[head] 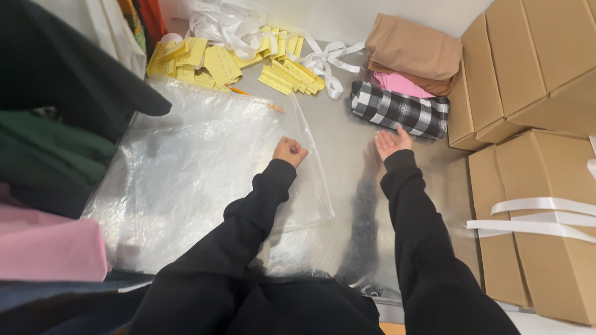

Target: The person writes on a yellow label attached to a ribbon-tied cardboard box, then places the box aside. They then wrap a folded black-and-white checkered garment in a clear plastic bag, seal it, and set it on the table.

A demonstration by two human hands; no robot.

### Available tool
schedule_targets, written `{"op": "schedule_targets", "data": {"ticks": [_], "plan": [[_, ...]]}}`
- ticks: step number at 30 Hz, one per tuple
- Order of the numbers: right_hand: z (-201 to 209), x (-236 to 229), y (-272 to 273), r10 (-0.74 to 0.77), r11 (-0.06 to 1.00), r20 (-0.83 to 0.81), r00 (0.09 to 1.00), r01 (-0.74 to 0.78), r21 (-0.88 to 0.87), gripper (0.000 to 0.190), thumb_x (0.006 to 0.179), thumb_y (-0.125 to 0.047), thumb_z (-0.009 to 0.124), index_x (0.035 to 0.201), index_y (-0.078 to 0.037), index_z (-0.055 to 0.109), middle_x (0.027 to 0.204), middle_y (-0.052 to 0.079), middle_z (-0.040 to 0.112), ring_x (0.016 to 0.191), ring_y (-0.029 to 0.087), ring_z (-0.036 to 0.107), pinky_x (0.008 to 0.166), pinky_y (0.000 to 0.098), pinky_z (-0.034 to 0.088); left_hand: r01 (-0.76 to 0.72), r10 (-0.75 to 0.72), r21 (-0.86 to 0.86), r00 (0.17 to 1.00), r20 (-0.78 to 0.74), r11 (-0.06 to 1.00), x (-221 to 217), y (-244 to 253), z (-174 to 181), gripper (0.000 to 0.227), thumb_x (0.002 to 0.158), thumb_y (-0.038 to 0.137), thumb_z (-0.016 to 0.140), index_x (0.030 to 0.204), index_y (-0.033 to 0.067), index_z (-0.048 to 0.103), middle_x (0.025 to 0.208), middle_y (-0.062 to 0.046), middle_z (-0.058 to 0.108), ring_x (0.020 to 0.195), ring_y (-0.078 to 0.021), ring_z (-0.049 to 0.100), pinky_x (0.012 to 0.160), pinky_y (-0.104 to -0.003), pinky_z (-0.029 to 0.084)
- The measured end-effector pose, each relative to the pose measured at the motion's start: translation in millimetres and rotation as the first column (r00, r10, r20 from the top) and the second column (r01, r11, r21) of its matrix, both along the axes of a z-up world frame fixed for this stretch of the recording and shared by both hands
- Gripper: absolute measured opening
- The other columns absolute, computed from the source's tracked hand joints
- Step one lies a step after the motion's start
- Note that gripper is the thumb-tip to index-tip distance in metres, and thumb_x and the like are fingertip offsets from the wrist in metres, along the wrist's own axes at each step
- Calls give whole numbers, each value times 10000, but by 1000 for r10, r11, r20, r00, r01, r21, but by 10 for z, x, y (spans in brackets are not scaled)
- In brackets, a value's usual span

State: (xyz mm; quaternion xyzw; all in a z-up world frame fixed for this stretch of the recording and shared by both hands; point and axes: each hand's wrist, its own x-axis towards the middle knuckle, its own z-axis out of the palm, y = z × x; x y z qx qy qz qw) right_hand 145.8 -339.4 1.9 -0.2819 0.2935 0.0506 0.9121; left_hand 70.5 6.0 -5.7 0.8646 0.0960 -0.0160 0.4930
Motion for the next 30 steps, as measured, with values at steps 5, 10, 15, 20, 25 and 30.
{"op": "schedule_targets", "data": {"ticks": [5, 10, 15, 20, 25, 30], "plan": [[-265, 365, -77, -116, 990, -41, 992, 119, 80, 1010, 910, -357, 774, 1586, -117, 64, 1654, 128, 231, 1516, 288, 291, 1217, 467, 362, 52, -46, 46, 992, -115, 998, 124, -110, -569, 169, 771, 317, 722, 738, 162, 664, 950, -23, 618, 925, -240, 715, 799, -371, 605], [-405, 710, -112, -163, 986, -37, 986, 164, 11, 994, 914, -364, 818, 1564, -129, 104, 1654, 98, 197, 1532, 248, 231, 1252, 446, 327, 30, -28, 5, 972, -232, 1000, -52, -107, -512, 155, 800, 319, 714, 782, 176, 658, 872, -19, 653, 879, -221, 723, 772, -358, 592], [-49, 940, 33, -201, 979, -64, 977, 199, -44, 939, 895, -381, 839, 1532, -107, 206, 1596, 116, 265, 1499, 269, 305, 1264, 423, 297, 19, -13, 17, 952, -307, 1000, 16, -107, -313, 165, 843, 323, 696, 843, 167, 642, 900, -51, 715, 839, -222, 739, 748, -370, 586], [-140, 948, -26, -220, 975, -134, 966, 217, -40, 765, 721, -311, 909, 1307, -62, 483, 1239, 155, 597, 1119, 308, 665, 969, 446, 600, 101, -73, 111, 969, -235, 989, -43, -126, -296, 170, 887, 324, 644, 840, 171, 584, 879, -50, 643, 876, -241, 714, 782, -377, 577], [743, -134, 620, -276, 960, -131, 952, 281, 15, 672, 670, -286, 855, 1231, -34, 585, 1166, 195, 689, 1025, 339, 710, 865, 492, 643, 133, -128, 24, 982, -140, 991, -81, -125, -521, 164, 930, 259, 609, 936, 96, 599, 974, -130, 614, 975, -329, 680, 853, -453, 555], [565, -721, 805, -137, 990, -53, 989, 136, -22, 523, 720, -213, 847, 1183, -39, 674, 1172, 162, 710, 1029, 308, 704, 919, 496, 591, 23, -26, -45, 997, -70, 999, -220, -135, -629, 158, 946, 276, 641, 942, 121, 612, 951, -114, 614, 996, -327, 685, 878, -421, 563]]}}
